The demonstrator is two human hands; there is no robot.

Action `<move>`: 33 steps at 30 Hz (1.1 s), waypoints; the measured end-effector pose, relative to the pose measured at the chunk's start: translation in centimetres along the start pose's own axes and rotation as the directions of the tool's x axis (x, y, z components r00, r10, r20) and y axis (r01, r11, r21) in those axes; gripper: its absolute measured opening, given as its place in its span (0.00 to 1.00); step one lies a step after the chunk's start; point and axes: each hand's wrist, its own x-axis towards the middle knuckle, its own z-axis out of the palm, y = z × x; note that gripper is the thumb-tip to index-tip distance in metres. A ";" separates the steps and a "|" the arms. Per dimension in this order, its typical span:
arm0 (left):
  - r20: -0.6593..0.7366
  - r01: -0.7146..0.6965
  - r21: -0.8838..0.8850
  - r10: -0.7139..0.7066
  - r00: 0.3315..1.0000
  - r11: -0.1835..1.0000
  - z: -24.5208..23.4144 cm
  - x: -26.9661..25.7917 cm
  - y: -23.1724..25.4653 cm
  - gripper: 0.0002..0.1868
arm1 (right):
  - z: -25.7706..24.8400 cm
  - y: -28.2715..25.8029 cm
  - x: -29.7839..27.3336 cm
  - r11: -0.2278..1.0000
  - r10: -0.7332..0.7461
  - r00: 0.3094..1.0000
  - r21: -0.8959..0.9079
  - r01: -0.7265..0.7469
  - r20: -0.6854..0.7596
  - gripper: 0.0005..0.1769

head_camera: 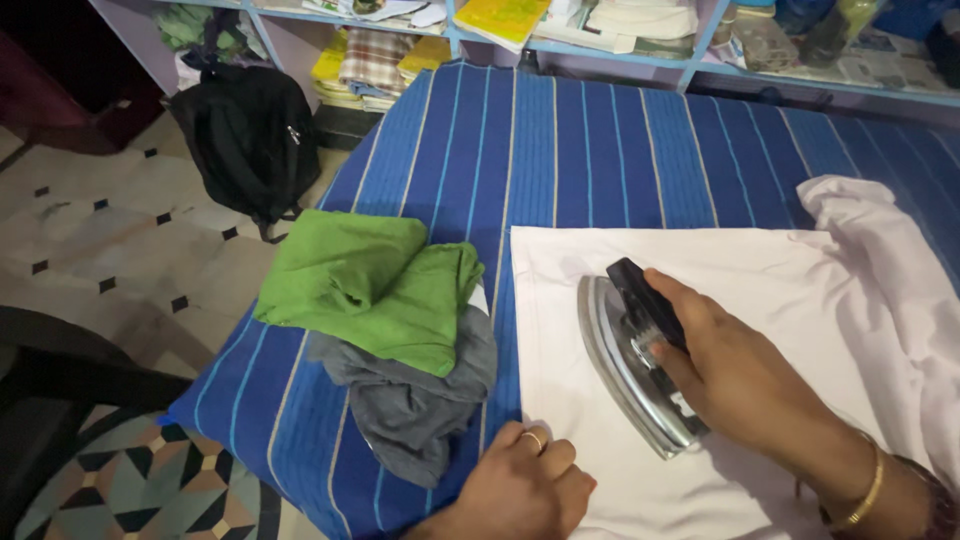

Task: The person irons a white shirt laid out on a blue striped ironing board. They smooth the fabric with one hand while moving the iron with the other, then reposition the shirt to iron additional sections.

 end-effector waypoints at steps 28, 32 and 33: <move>0.070 0.393 0.090 -0.399 0.914 0.915 1.1 -0.4 0.4 0.43 | 0.2 -5.5 14.3 0.999 -0.046 0.996 -0.016 0.045 -0.083 0.38; -0.086 0.304 0.092 -0.297 0.951 0.948 1.0 -0.5 0.5 0.26 | -0.9 -5.8 12.1 0.994 0.101 0.991 -0.060 -0.096 0.089 0.41; -0.128 0.268 0.097 -0.255 0.958 0.959 0.8 -0.6 0.4 0.19 | -1.0 -5.5 10.8 0.991 0.132 0.983 -0.037 -0.128 0.131 0.41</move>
